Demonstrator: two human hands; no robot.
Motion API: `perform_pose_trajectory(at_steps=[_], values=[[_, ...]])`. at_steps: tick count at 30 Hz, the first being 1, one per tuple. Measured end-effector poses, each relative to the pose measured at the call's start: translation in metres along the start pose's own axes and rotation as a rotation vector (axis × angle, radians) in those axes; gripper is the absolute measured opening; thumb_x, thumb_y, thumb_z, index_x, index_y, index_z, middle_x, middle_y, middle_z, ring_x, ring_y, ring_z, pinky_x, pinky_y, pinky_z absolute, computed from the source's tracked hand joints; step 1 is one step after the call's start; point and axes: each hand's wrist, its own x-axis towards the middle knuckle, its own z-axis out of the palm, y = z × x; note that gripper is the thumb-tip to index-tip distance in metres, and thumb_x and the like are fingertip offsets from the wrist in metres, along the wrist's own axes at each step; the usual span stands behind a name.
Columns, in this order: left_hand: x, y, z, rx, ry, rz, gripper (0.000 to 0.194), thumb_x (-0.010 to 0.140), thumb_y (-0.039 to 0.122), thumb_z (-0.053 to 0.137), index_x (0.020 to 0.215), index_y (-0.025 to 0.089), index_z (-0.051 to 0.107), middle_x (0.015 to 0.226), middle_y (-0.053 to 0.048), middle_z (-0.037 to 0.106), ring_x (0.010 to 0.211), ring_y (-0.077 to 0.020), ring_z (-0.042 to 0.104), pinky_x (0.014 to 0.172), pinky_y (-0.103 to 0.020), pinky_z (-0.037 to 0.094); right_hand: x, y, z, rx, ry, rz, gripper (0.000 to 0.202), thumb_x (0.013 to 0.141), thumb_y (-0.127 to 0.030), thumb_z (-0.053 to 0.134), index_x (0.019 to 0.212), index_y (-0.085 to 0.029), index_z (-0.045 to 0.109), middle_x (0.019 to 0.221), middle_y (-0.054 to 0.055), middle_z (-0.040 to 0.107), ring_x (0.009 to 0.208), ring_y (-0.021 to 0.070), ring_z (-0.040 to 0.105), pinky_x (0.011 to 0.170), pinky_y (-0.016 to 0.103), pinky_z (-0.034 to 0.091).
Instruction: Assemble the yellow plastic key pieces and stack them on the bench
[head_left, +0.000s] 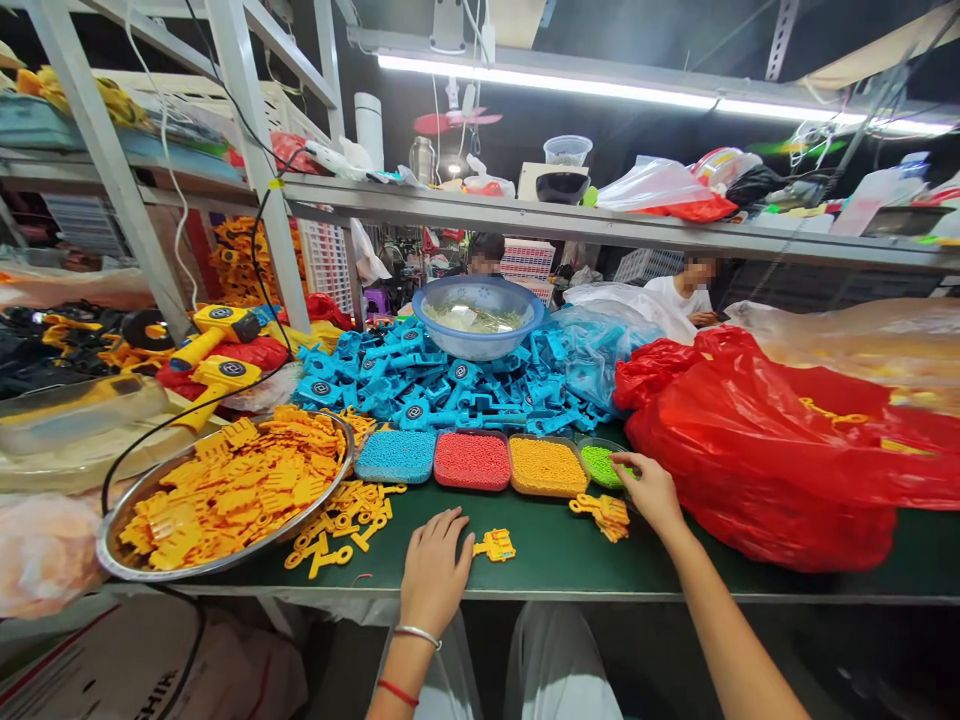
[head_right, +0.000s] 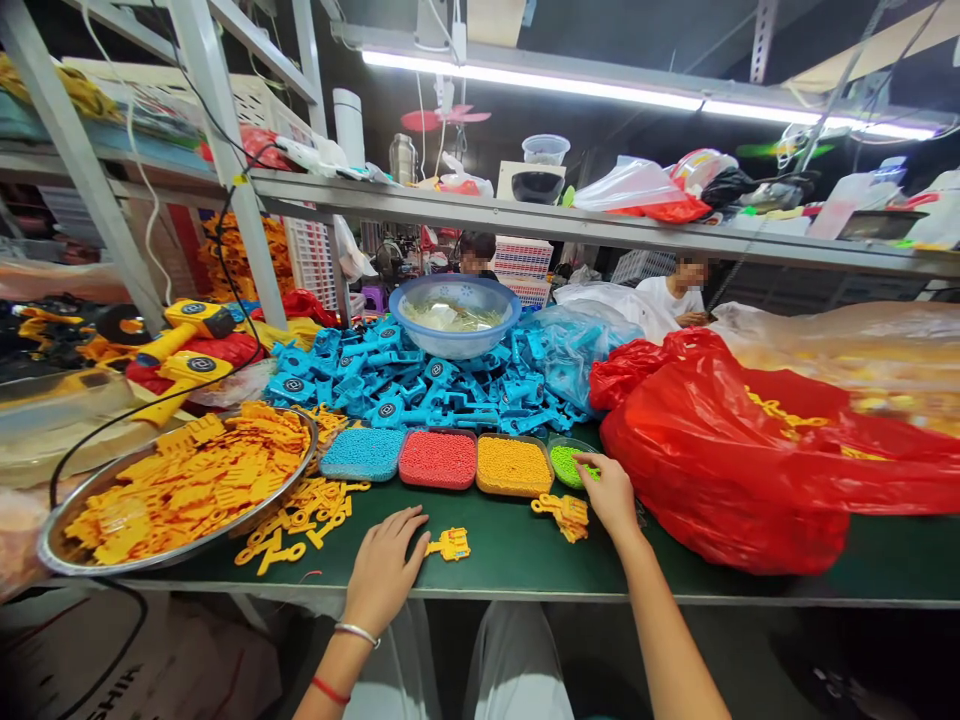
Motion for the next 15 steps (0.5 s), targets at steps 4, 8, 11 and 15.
perform_pose_trajectory(at_steps=[4, 8, 11, 15], values=[[0.001, -0.001, 0.001, 0.014, -0.010, 0.006, 0.024, 0.087, 0.025, 0.043, 0.104, 0.021, 0.058, 0.115, -0.005, 0.060, 0.108, -0.0202, 0.051, 0.089, -0.039, 0.041, -0.017, 0.012, -0.016, -0.056, 0.046, 0.006, 0.037, 0.075, -0.044, 0.044, 0.083, -0.018, 0.067, 0.085, 0.009, 0.068, 0.080, 0.0237, 0.058, 0.073, 0.036, 0.043], [0.001, 0.000, 0.001, 0.017, 0.005, 0.011, 0.024, 0.088, 0.025, 0.041, 0.105, 0.022, 0.058, 0.115, -0.005, 0.060, 0.108, -0.0202, 0.052, 0.089, -0.039, 0.041, -0.042, 0.026, -0.027, -0.232, 0.152, 0.052, 0.040, 0.080, -0.044, 0.036, 0.086, -0.018, 0.066, 0.085, 0.011, 0.067, 0.078, 0.0248, 0.058, 0.071, 0.037, 0.043], [0.000, 0.000, 0.000, 0.013, 0.009, 0.011, 0.024, 0.088, 0.025, 0.041, 0.105, 0.021, 0.058, 0.115, -0.005, 0.060, 0.108, -0.0199, 0.052, 0.089, -0.038, 0.041, -0.059, 0.043, -0.023, -0.313, 0.043, 0.018, 0.042, 0.081, -0.042, 0.033, 0.099, -0.017, 0.062, 0.093, 0.011, 0.066, 0.085, 0.0249, 0.059, 0.073, 0.037, 0.044], [0.001, 0.001, 0.000, 0.022, -0.001, 0.014, 0.024, 0.088, 0.026, 0.040, 0.106, 0.022, 0.057, 0.115, -0.005, 0.060, 0.109, -0.0196, 0.051, 0.089, -0.038, 0.041, -0.076, 0.059, -0.012, -0.435, -0.112, -0.066, 0.046, 0.081, -0.040, 0.035, 0.118, -0.018, 0.051, 0.118, 0.011, 0.057, 0.109, 0.0257, 0.050, 0.086, 0.042, 0.040]])
